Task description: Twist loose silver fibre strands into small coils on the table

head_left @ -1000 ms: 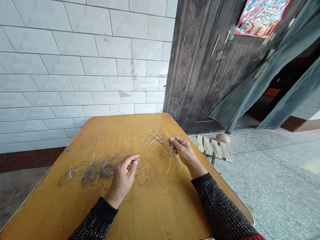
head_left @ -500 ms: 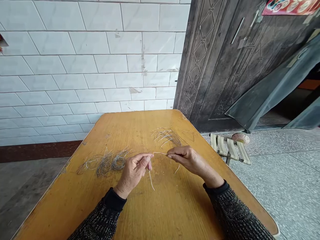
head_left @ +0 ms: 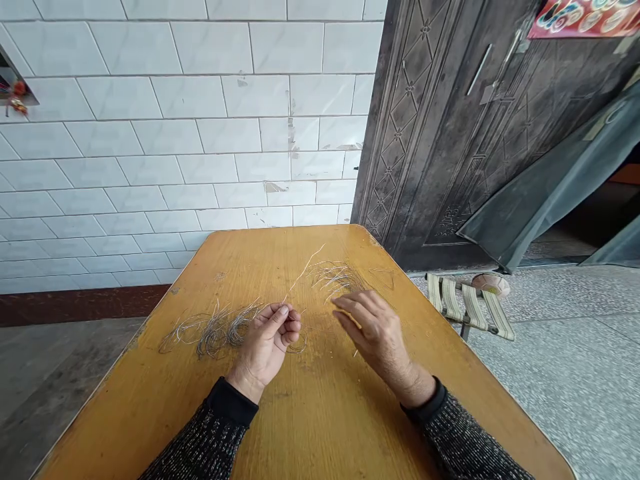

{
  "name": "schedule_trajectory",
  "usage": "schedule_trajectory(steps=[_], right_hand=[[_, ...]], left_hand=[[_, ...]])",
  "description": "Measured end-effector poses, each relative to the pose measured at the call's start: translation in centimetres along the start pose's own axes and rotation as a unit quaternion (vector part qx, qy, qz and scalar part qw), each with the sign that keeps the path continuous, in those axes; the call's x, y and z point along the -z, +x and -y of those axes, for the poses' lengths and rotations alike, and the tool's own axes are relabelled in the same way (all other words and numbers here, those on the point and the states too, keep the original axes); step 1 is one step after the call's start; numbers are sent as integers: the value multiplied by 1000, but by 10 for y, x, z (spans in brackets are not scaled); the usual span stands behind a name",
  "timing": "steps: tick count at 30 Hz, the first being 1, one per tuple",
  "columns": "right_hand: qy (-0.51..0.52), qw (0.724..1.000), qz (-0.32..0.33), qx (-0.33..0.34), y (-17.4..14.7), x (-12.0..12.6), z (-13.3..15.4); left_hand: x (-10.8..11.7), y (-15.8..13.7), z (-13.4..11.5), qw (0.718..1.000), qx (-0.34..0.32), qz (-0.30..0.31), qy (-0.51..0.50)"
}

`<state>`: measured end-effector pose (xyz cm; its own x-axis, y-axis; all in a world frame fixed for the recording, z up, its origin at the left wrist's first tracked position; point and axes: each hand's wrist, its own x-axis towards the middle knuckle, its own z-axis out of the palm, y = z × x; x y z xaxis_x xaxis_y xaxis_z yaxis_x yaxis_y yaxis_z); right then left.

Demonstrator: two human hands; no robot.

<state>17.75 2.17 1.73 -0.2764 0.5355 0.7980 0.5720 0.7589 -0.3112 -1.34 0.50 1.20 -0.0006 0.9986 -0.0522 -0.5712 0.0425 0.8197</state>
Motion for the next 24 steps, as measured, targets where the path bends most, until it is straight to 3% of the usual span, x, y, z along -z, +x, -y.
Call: schedule_trajectory(steps=[2,4,8,11,19,24], right_hand=[[136,987,59,-64,-4,-11,3],[278,944,67,-165,-7,-21,6],[507,790,-21,-343,-7,-26,12],[570,723,-33,-389,-3,-22,15],[605,688,-1,-401,-5,-24,20],[602,694,-23,-394,-4,-24,19]], left_hand=[[-2,-2,3,1000,3,4,-14],[-4,-4,7,1000,8,16,-20],[-6,-6,12,999,7,31,-38],[-8,-8,13,998,5,45,-50],[-13,-13,15,996,1,83,-21],[-14,-12,18,995,29,90,-27]])
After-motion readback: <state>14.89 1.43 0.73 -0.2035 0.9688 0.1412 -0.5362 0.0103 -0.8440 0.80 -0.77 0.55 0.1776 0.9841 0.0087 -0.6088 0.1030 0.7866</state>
